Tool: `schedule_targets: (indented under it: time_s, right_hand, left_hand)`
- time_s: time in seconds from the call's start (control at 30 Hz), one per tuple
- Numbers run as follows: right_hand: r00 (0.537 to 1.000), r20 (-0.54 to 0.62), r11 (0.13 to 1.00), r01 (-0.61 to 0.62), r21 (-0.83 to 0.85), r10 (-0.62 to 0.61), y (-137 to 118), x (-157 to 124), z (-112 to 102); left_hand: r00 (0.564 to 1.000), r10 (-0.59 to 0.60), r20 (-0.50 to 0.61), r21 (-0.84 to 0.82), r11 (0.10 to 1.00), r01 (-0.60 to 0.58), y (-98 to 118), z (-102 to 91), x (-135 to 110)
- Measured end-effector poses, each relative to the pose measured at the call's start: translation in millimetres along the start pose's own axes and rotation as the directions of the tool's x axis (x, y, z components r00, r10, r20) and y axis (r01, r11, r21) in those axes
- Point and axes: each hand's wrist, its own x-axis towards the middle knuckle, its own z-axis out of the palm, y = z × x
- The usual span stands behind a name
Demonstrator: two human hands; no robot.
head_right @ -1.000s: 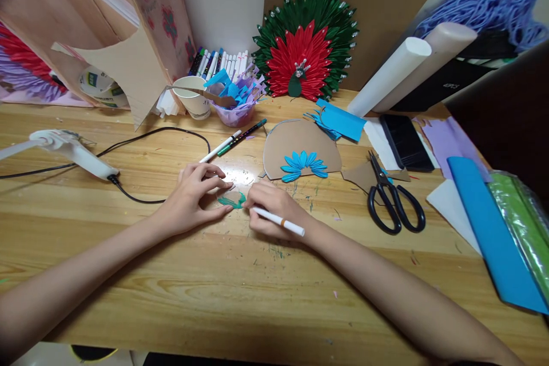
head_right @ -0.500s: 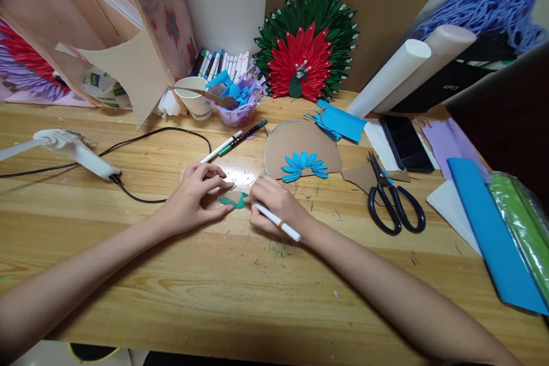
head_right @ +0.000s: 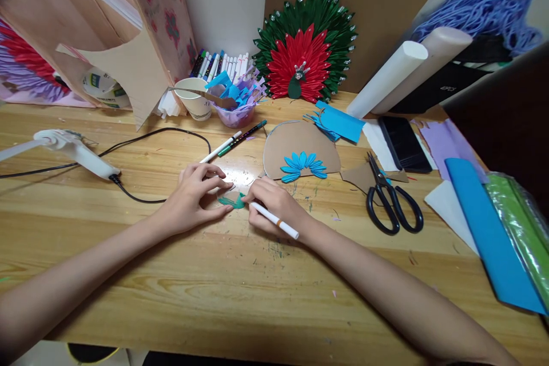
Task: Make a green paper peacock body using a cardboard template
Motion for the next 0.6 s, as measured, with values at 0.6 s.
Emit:
schedule_targets:
  time_s: [0.6]
  right_hand:
    - [0.997,0.069,0.997,0.029,0.066,-0.033,0.3,-1.1,-0.4]
  left_hand:
    - [1.0,0.006,-0.001,0.002,1.0,-0.006,-0.4,0.9,0.5]
